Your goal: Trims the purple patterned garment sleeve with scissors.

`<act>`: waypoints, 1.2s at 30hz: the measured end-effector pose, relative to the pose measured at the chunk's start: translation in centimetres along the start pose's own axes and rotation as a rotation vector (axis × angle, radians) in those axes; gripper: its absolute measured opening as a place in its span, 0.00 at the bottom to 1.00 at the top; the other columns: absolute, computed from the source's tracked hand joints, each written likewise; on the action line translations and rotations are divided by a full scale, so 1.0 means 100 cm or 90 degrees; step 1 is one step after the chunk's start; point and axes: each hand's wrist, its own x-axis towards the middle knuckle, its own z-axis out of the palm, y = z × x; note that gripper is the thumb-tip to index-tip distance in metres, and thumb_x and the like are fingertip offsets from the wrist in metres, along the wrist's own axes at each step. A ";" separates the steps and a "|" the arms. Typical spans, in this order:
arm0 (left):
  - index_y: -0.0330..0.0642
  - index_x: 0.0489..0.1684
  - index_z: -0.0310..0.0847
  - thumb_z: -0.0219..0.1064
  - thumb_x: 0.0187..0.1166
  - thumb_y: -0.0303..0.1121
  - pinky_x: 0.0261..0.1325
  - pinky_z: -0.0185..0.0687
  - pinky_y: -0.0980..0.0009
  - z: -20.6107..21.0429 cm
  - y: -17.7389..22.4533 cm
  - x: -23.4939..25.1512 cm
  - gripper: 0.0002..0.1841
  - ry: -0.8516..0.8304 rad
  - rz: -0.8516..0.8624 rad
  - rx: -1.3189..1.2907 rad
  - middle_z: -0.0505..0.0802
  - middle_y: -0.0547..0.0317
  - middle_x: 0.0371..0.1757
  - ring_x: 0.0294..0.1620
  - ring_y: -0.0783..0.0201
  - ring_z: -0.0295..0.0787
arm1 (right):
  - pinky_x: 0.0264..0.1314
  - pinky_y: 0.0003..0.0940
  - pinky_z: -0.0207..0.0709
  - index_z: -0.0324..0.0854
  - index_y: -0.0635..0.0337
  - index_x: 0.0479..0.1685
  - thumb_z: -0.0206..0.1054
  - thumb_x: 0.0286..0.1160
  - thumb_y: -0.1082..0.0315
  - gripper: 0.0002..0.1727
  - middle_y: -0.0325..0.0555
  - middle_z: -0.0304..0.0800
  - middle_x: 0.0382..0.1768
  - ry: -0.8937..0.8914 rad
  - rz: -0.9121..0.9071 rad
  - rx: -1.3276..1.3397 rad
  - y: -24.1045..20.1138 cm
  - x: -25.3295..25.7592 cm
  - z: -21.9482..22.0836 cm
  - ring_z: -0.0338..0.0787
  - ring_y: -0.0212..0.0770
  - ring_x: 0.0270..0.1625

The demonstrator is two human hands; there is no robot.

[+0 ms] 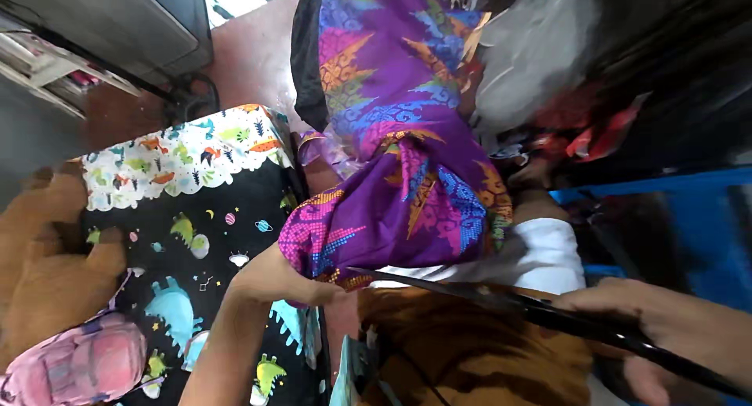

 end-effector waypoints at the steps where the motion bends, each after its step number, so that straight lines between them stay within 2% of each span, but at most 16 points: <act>1: 0.66 0.57 0.88 0.83 0.64 0.40 0.61 0.87 0.82 0.001 -0.001 0.000 0.21 -0.010 0.009 -0.003 0.94 0.88 0.53 0.56 0.87 0.89 | 0.25 0.09 0.69 0.88 0.42 0.43 0.76 0.55 0.31 0.28 0.16 0.84 0.23 0.003 0.006 0.008 -0.002 0.000 0.002 0.78 0.09 0.25; 4: 0.65 0.59 0.88 0.82 0.66 0.38 0.63 0.86 0.82 0.005 -0.002 0.002 0.21 -0.025 0.026 0.003 0.94 0.88 0.55 0.58 0.87 0.88 | 0.28 0.08 0.71 0.89 0.43 0.44 0.80 0.52 0.33 0.28 0.15 0.84 0.26 0.011 0.017 0.032 -0.003 0.000 0.007 0.79 0.09 0.28; 6: 0.65 0.57 0.87 0.82 0.65 0.36 0.62 0.86 0.82 0.008 0.000 0.003 0.20 -0.020 0.033 0.007 0.94 0.88 0.54 0.56 0.87 0.88 | 0.27 0.09 0.70 0.88 0.43 0.44 0.80 0.51 0.33 0.29 0.16 0.83 0.26 0.018 0.017 0.041 -0.003 -0.001 0.011 0.78 0.10 0.27; 9: 0.65 0.56 0.88 0.82 0.64 0.36 0.61 0.87 0.82 0.012 0.001 0.002 0.21 0.012 0.027 0.010 0.94 0.89 0.53 0.56 0.87 0.89 | 0.28 0.09 0.71 0.88 0.44 0.44 0.78 0.56 0.34 0.27 0.16 0.84 0.26 0.027 0.006 0.031 -0.003 -0.004 0.015 0.79 0.10 0.27; 10: 0.66 0.58 0.87 0.82 0.65 0.37 0.62 0.86 0.81 0.015 -0.001 0.001 0.21 0.021 0.040 0.013 0.94 0.88 0.54 0.57 0.86 0.89 | 0.28 0.09 0.71 0.89 0.45 0.44 0.77 0.58 0.34 0.26 0.17 0.85 0.26 0.032 0.000 0.023 -0.002 -0.006 0.016 0.79 0.10 0.28; 13: 0.67 0.59 0.87 0.81 0.67 0.39 0.62 0.88 0.80 0.035 -0.010 0.000 0.20 0.126 0.093 0.004 0.94 0.87 0.55 0.56 0.85 0.90 | 0.28 0.08 0.71 0.89 0.49 0.44 0.75 0.62 0.35 0.27 0.18 0.85 0.26 0.065 -0.015 0.005 0.004 -0.015 0.022 0.78 0.09 0.28; 16: 0.66 0.57 0.90 0.77 0.71 0.37 0.60 0.88 0.81 0.063 -0.019 0.002 0.17 0.231 0.138 -0.116 0.96 0.81 0.52 0.53 0.84 0.91 | 0.33 0.09 0.72 0.88 0.59 0.45 0.75 0.63 0.37 0.31 0.23 0.85 0.28 0.098 -0.008 -0.002 0.008 -0.030 0.030 0.79 0.09 0.31; 18: 0.61 0.53 0.92 0.75 0.72 0.36 0.57 0.89 0.80 0.079 -0.022 0.009 0.12 0.281 0.156 -0.205 0.98 0.76 0.48 0.50 0.82 0.93 | 0.32 0.11 0.72 0.88 0.63 0.46 0.75 0.64 0.39 0.32 0.25 0.84 0.26 0.123 0.018 0.006 0.009 -0.043 0.037 0.78 0.11 0.29; 20: 0.57 0.53 0.93 0.73 0.76 0.35 0.58 0.89 0.79 0.087 -0.028 0.018 0.11 0.282 0.185 -0.245 0.98 0.72 0.49 0.51 0.80 0.94 | 0.29 0.13 0.70 0.87 0.64 0.45 0.75 0.64 0.40 0.31 0.27 0.82 0.24 0.160 0.043 0.013 0.009 -0.056 0.045 0.77 0.13 0.26; 23: 0.53 0.50 0.93 0.76 0.73 0.33 0.54 0.91 0.77 0.108 -0.033 0.037 0.10 0.310 0.188 -0.269 0.98 0.69 0.46 0.47 0.77 0.95 | 0.30 0.13 0.70 0.87 0.62 0.43 0.75 0.64 0.40 0.30 0.26 0.81 0.24 0.223 0.054 0.022 0.012 -0.074 0.059 0.77 0.14 0.27; 25: 0.55 0.49 0.93 0.76 0.72 0.32 0.53 0.91 0.79 0.124 -0.034 0.048 0.10 0.309 0.179 -0.256 0.98 0.71 0.44 0.46 0.79 0.94 | 0.33 0.15 0.72 0.87 0.68 0.43 0.76 0.65 0.45 0.29 0.32 0.84 0.26 0.273 0.045 0.007 0.012 -0.085 0.070 0.79 0.15 0.29; 27: 0.54 0.51 0.93 0.73 0.75 0.31 0.55 0.89 0.79 0.133 -0.038 0.058 0.11 0.255 0.204 -0.257 0.98 0.71 0.47 0.48 0.79 0.94 | 0.36 0.21 0.75 0.86 0.73 0.45 0.76 0.64 0.49 0.29 0.41 0.87 0.28 0.326 0.036 -0.013 0.015 -0.094 0.083 0.82 0.21 0.31; 28: 0.54 0.53 0.93 0.72 0.76 0.30 0.57 0.89 0.78 0.136 -0.039 0.063 0.11 0.236 0.217 -0.256 0.98 0.70 0.48 0.49 0.79 0.94 | 0.37 0.20 0.76 0.86 0.73 0.46 0.76 0.65 0.49 0.29 0.43 0.89 0.30 0.346 0.025 -0.013 0.019 -0.098 0.089 0.83 0.21 0.32; 30: 0.55 0.54 0.92 0.72 0.77 0.30 0.58 0.89 0.79 0.144 -0.040 0.074 0.12 0.219 0.243 -0.241 0.98 0.71 0.49 0.50 0.79 0.93 | 0.39 0.16 0.77 0.86 0.72 0.49 0.77 0.67 0.50 0.28 0.42 0.90 0.33 0.377 0.001 0.022 0.027 -0.103 0.100 0.83 0.18 0.34; 36: 0.53 0.50 0.91 0.76 0.73 0.31 0.55 0.90 0.77 0.162 -0.044 0.101 0.10 0.276 0.266 -0.197 0.98 0.70 0.44 0.46 0.78 0.94 | 0.36 0.18 0.78 0.86 0.70 0.49 0.78 0.67 0.49 0.28 0.37 0.89 0.30 0.472 -0.025 0.096 0.040 -0.103 0.126 0.83 0.18 0.32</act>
